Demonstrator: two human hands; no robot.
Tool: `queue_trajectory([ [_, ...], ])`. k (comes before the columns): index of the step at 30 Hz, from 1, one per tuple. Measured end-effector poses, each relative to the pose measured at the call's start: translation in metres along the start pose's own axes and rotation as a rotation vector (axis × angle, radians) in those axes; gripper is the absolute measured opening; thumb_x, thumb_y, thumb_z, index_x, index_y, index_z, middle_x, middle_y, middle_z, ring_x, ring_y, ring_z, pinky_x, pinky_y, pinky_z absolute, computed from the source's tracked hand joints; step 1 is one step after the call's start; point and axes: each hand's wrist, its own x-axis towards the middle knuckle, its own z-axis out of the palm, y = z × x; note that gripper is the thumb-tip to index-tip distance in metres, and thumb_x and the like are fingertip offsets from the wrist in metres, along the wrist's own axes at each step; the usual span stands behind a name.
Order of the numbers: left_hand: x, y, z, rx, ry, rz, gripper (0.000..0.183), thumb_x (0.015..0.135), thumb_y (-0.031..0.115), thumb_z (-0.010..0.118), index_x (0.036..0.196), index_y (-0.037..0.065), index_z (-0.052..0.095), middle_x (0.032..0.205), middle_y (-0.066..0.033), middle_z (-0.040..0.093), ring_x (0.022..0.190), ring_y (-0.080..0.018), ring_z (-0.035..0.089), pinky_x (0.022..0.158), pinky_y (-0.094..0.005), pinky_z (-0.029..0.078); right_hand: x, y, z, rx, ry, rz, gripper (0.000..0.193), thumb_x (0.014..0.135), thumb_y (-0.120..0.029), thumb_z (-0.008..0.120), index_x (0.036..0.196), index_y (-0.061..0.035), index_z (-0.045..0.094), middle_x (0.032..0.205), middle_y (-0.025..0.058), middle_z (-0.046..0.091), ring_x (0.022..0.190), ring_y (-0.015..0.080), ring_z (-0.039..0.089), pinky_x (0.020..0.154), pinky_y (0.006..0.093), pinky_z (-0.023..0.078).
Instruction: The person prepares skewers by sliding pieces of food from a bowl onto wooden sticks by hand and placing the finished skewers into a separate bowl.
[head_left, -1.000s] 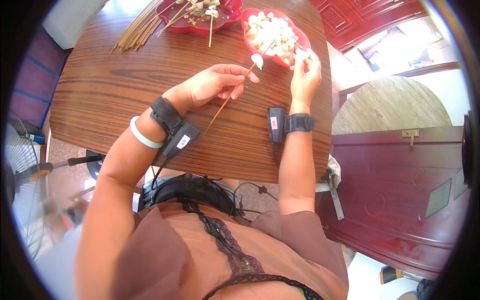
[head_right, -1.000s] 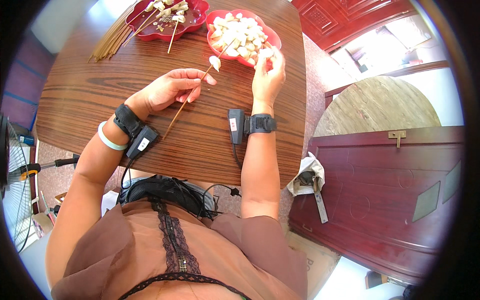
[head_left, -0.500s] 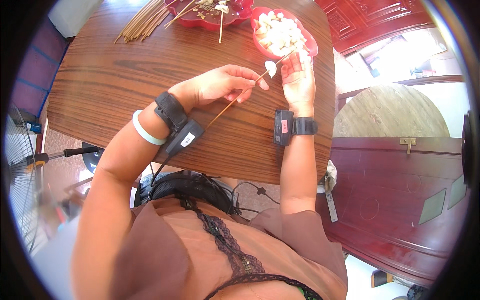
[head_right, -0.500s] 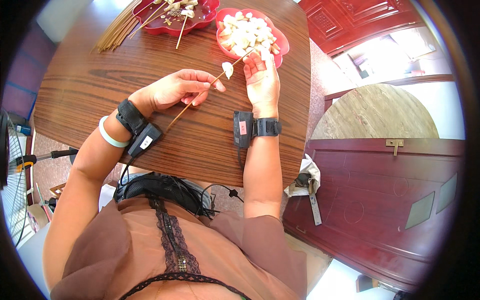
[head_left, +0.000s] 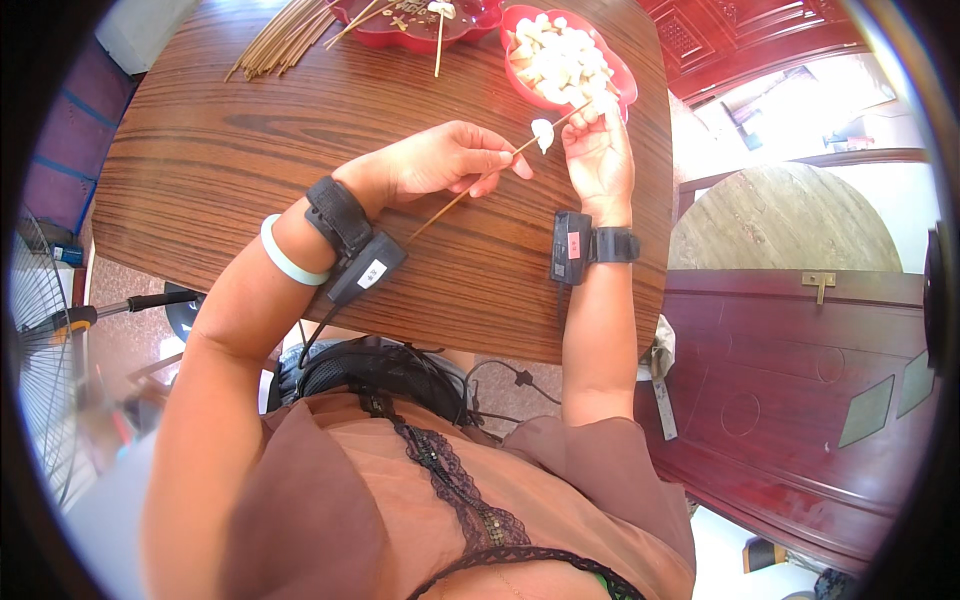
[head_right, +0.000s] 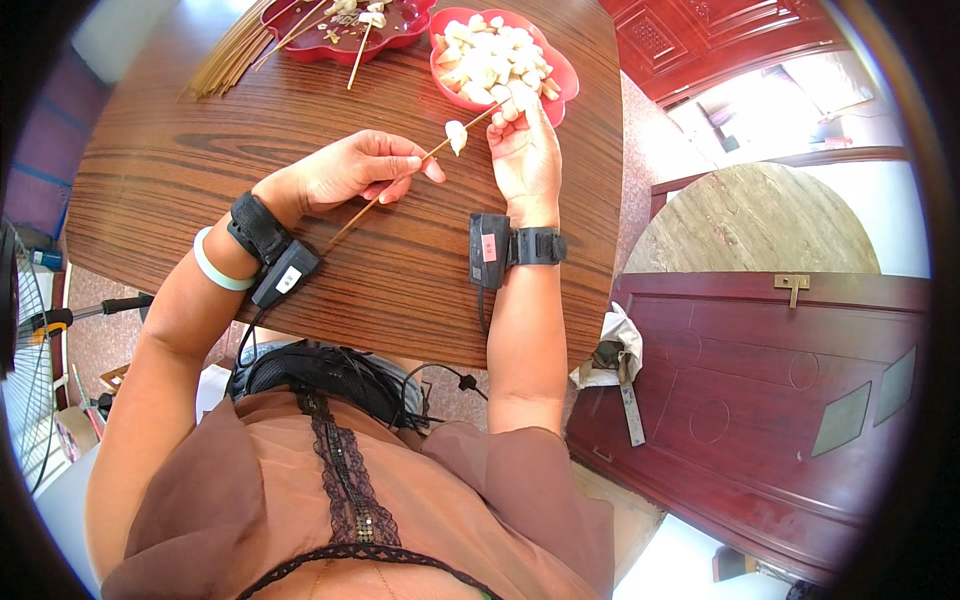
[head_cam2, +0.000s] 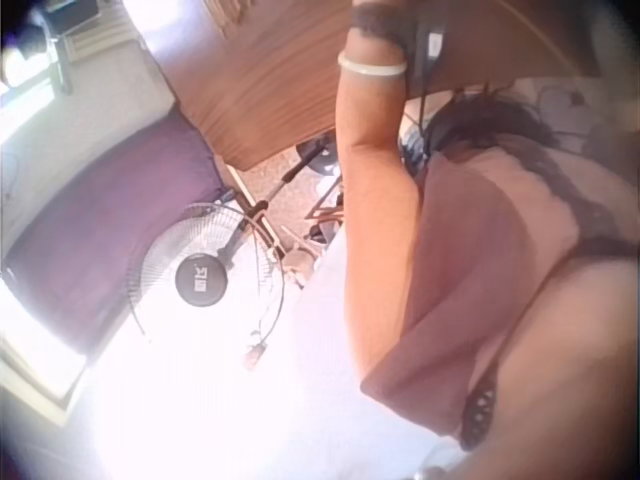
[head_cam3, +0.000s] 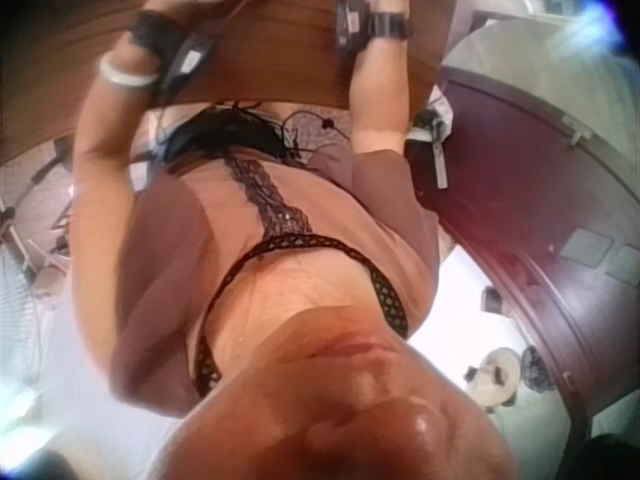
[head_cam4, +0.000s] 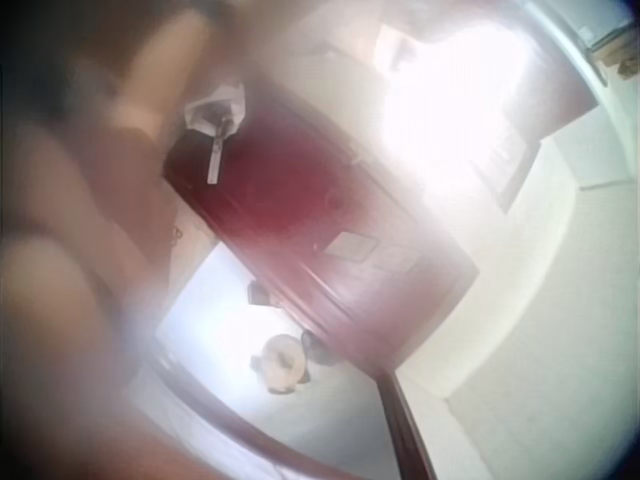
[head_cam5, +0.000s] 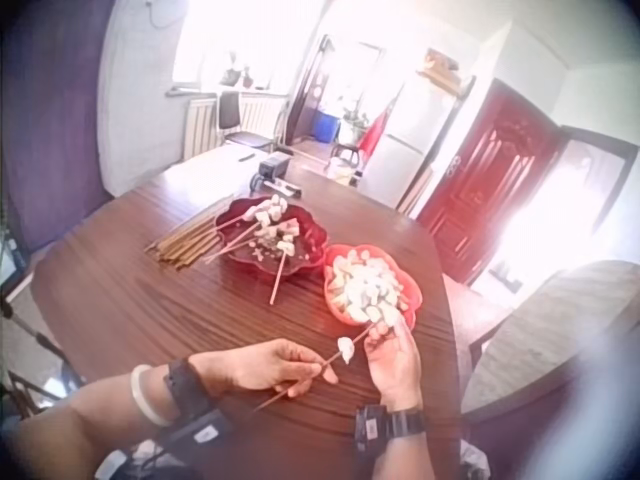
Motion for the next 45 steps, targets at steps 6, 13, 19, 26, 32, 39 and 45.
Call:
queue_trajectory([
  [6, -0.001, 0.002, 0.000, 0.015, 0.002, -0.016, 0.026, 0.090, 0.020, 0.042, 0.100, 0.004, 0.059, 0.056, 0.0030, 0.045, 0.051, -0.0047, 0.036, 0.048, -0.0178, 0.029, 0.001, 0.001, -0.003, 0.034, -0.017, 0.006, 0.015, 0.087, -0.020, 0.051, 0.092, -0.0060, 0.053, 0.070, -0.0006, 0.048, 0.067, 0.0115, 0.047, 0.063, 0.0234, 0.040],
  [13, -0.001, 0.002, -0.001, 0.031, -0.001, -0.005, 0.025, 0.090, 0.020, 0.042, 0.099, 0.005, 0.059, 0.056, 0.0034, 0.045, 0.051, -0.0047, 0.036, 0.050, -0.0178, 0.030, 0.000, 0.002, -0.003, -0.035, -0.069, 0.012, 0.010, 0.087, -0.017, 0.050, 0.086, -0.0066, 0.051, 0.069, 0.0009, 0.048, 0.066, 0.0117, 0.046, 0.062, 0.0239, 0.040],
  [19, -0.001, 0.002, 0.002, 0.029, 0.009, 0.017, 0.024, 0.091, 0.018, 0.041, 0.101, 0.002, 0.057, 0.053, 0.0033, 0.044, 0.047, -0.0030, 0.032, 0.044, -0.0161, 0.025, 0.001, 0.001, -0.003, -0.056, -0.100, 0.020, 0.008, 0.086, -0.014, 0.049, 0.087, -0.0058, 0.052, 0.069, 0.0013, 0.048, 0.066, 0.0117, 0.047, 0.062, 0.0240, 0.040],
  [26, -0.001, 0.001, 0.003, 0.020, 0.005, 0.032, 0.024, 0.091, 0.018, 0.040, 0.100, 0.002, 0.057, 0.053, 0.0031, 0.043, 0.048, -0.0030, 0.032, 0.044, -0.0160, 0.025, -0.004, 0.001, 0.005, -0.115, -0.121, 0.019, 0.006, 0.083, -0.010, 0.052, 0.086, -0.0051, 0.054, 0.068, 0.0020, 0.050, 0.065, 0.0119, 0.048, 0.062, 0.0238, 0.040],
  [32, 0.000, 0.000, 0.001, 0.024, 0.031, 0.066, 0.024, 0.092, 0.018, 0.040, 0.101, 0.003, 0.057, 0.054, 0.0034, 0.043, 0.048, -0.0028, 0.032, 0.045, -0.0158, 0.026, -0.009, 0.007, 0.023, -0.274, -0.172, 0.025, 0.008, 0.084, -0.009, 0.049, 0.087, -0.0030, 0.053, 0.071, 0.0022, 0.049, 0.068, 0.0114, 0.045, 0.063, 0.0248, 0.037],
  [39, 0.001, 0.003, 0.003, 0.016, 0.046, 0.050, 0.024, 0.091, 0.018, 0.042, 0.101, 0.003, 0.057, 0.056, 0.0034, 0.046, 0.049, -0.0024, 0.033, 0.046, -0.0147, 0.027, -0.010, 0.008, 0.017, -0.240, -0.145, 0.067, 0.024, 0.088, -0.020, 0.048, 0.105, -0.0034, 0.049, 0.092, 0.0095, 0.057, 0.081, 0.0158, 0.055, 0.069, 0.0264, 0.044],
  [45, 0.001, -0.002, -0.002, -0.003, 0.007, 0.060, 0.024, 0.091, 0.017, 0.042, 0.104, 0.003, 0.055, 0.059, 0.0030, 0.048, 0.050, -0.0023, 0.034, 0.046, -0.0144, 0.027, -0.011, 0.008, 0.023, -0.265, -0.169, 0.118, 0.023, 0.087, -0.020, 0.050, 0.102, -0.0027, 0.054, 0.099, 0.0122, 0.060, 0.082, 0.0172, 0.058, 0.070, 0.0271, 0.047],
])
